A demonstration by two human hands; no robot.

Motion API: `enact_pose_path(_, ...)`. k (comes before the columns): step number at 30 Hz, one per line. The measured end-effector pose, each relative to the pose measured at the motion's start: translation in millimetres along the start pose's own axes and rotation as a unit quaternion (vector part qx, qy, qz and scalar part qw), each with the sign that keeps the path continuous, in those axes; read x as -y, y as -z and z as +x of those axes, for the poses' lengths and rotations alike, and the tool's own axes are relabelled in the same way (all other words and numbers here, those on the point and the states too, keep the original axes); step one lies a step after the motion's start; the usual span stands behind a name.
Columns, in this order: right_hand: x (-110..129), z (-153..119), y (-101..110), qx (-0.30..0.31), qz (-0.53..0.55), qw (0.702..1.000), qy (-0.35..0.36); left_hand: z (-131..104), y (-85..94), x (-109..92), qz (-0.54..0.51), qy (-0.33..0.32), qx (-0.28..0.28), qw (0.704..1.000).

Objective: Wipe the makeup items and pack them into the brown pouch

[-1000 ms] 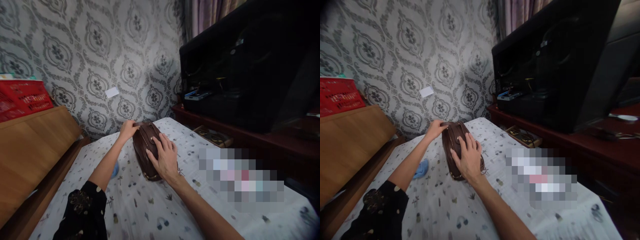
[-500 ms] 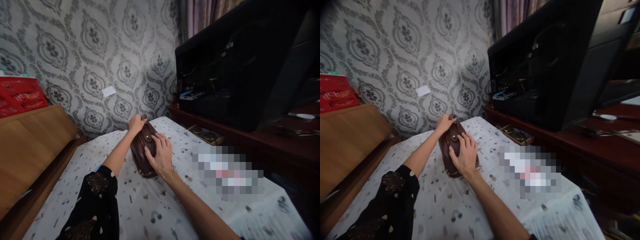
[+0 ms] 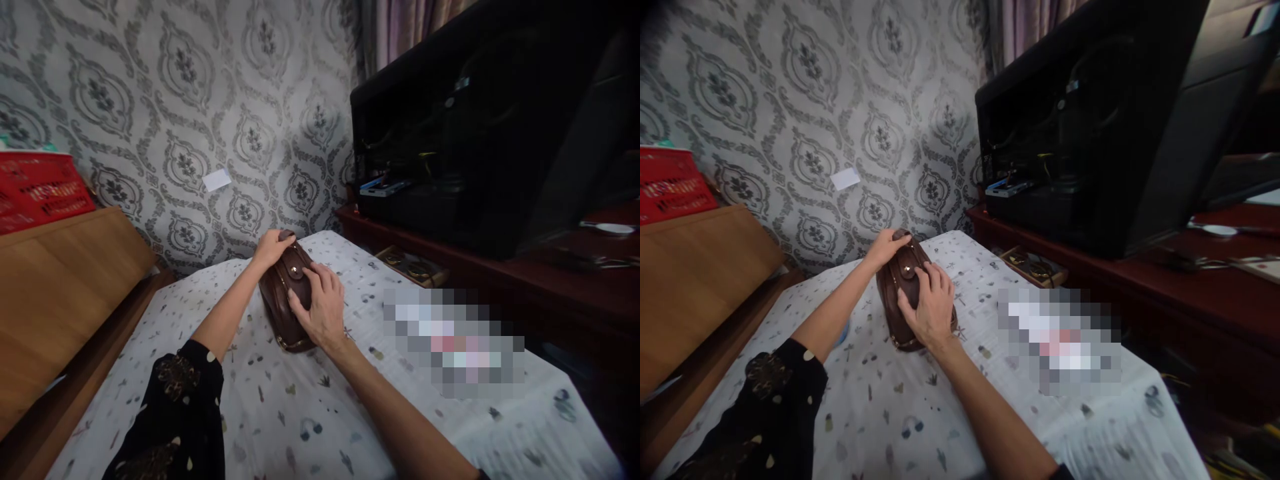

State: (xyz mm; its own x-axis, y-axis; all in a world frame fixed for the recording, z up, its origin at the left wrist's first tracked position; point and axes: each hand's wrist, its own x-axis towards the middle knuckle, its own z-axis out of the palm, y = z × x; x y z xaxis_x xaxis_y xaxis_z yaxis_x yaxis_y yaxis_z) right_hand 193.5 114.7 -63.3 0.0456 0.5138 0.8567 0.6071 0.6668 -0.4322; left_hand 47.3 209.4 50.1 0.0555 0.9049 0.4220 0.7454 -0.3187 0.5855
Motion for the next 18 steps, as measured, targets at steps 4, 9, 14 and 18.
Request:
enact_pose_path(4, -1, -1, 0, 0.007, 0.000, 1.000, 0.001, -6, 29.9, 2, 0.023, -0.006, 0.009, 1.000)
enact_pose_path(9, -2, -1, -2, 0.011, 0.004, 1.000, 0.005, -22, 51.8, 18, 0.067, 0.029, -0.004, 0.997)
enact_pose_path(14, -2, -1, -2, 0.022, 0.005, 1.000, 0.002, -28, 45.6, 24, 0.065, 0.056, -0.017, 0.996)
enact_pose_path(18, -1, -1, -1, 0.024, -0.014, 1.000, 0.006, -30, 41.4, 22, 0.041, 0.060, -0.022, 0.997)
